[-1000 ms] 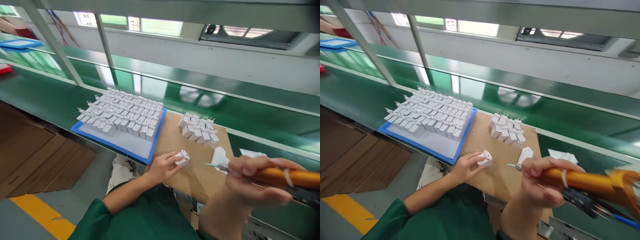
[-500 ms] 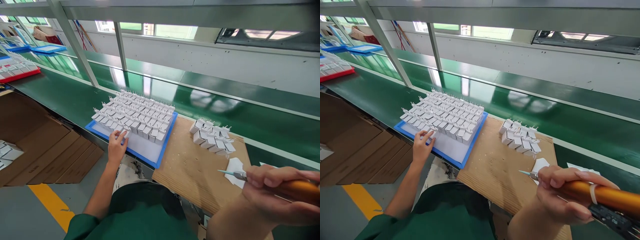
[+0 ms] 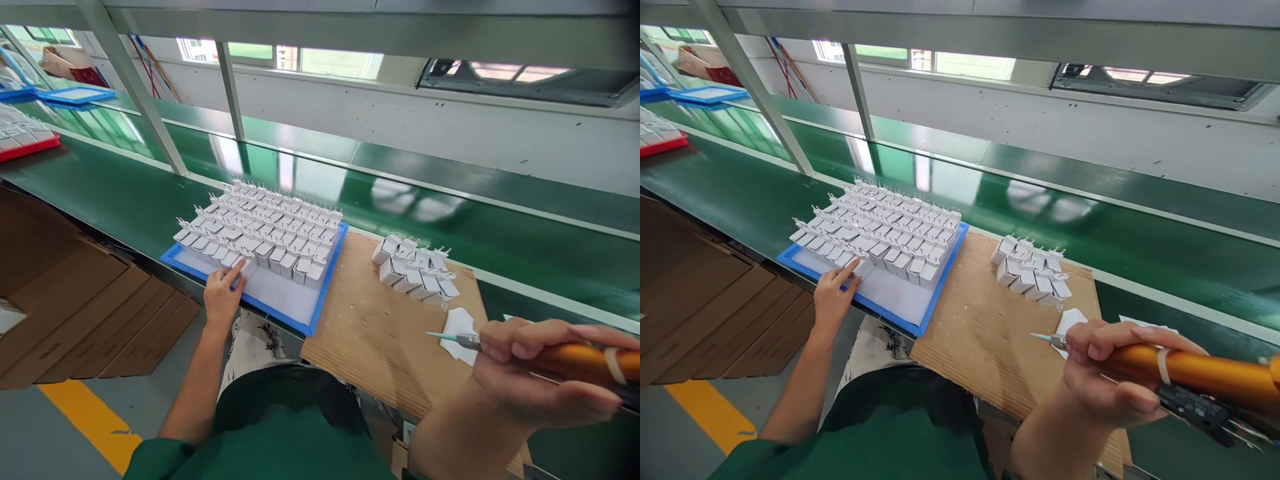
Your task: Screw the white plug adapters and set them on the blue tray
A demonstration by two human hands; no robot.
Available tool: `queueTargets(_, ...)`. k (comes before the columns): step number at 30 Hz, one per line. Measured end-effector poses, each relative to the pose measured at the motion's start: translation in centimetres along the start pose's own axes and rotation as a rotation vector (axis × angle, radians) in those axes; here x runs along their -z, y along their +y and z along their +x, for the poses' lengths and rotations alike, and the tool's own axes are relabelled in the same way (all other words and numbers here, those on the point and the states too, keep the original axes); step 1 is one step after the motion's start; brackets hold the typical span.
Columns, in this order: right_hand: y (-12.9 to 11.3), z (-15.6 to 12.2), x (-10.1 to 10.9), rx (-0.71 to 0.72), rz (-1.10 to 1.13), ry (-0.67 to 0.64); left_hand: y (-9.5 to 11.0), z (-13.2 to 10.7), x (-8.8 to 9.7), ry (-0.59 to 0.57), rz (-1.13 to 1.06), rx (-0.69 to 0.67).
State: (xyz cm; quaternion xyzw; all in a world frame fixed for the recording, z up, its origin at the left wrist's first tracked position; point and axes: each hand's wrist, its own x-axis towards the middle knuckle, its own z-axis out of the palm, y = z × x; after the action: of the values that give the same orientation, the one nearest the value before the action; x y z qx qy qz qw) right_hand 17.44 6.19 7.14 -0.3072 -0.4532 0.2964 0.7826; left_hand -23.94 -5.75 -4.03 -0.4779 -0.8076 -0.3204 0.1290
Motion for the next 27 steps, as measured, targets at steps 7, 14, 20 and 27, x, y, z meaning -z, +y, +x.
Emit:
queueTargets(7,-1.4,-0.2,-1.3,0.156,0.1,-0.216,0.2,-0.2,0.8,0.095,-0.045,-0.114)
queueTargets(14,-1.7,-0.5,-0.1,0.174,0.129,-0.312,13.8,-1.2,-1.2,-0.183,-0.507,-0.312)
queueTargets(20,-2.1,-0.7,0.5,0.163,0.098,-0.306,27.6,1.1,-9.3,-0.727,-0.422,-0.307)
queueTargets(27,-2.7,-1.1,1.6,0.133,0.139,-0.33,30.7,2.1,-13.3,-0.725,-0.342,-0.193)
